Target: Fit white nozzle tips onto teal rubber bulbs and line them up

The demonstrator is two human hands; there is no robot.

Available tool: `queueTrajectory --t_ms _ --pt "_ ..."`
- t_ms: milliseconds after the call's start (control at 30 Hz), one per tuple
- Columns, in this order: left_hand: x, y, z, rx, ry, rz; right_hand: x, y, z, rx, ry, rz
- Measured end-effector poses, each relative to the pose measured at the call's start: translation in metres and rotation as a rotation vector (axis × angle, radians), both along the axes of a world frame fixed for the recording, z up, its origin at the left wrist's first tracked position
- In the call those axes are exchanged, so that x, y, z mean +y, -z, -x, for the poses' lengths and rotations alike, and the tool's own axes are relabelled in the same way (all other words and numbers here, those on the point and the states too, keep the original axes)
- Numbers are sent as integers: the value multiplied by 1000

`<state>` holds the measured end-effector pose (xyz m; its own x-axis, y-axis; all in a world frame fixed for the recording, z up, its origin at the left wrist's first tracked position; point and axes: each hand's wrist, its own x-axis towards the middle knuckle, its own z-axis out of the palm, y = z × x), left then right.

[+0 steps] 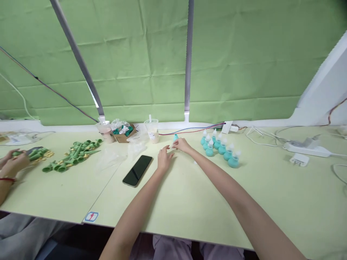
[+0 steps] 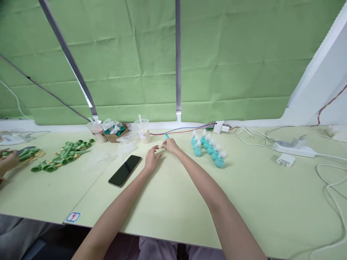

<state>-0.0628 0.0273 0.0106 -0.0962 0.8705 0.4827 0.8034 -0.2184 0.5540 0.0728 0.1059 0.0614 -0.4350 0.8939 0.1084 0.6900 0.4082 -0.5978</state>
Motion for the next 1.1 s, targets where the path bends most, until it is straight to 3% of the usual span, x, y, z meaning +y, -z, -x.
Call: queueTrajectory --t_ms 200,267,433,567,867,1100 --pt "5 -5 10 177 -100 21 4 2 8 35 -141 135" --pt "6 -5 13 184 -104 20 9 -2 3 -36 -51 96" --pt "6 -3 13 137 -78 25 27 -6 -13 -197 331 -96" --pt "4 -3 11 72 -47 14 40 1 -21 -287 435 -107" --pt "5 -1 10 -16 45 -25 63 15 -28 -357 396 -69" --pt "4 -2 8 -5 83 -12 63 16 -33 -369 323 -102"
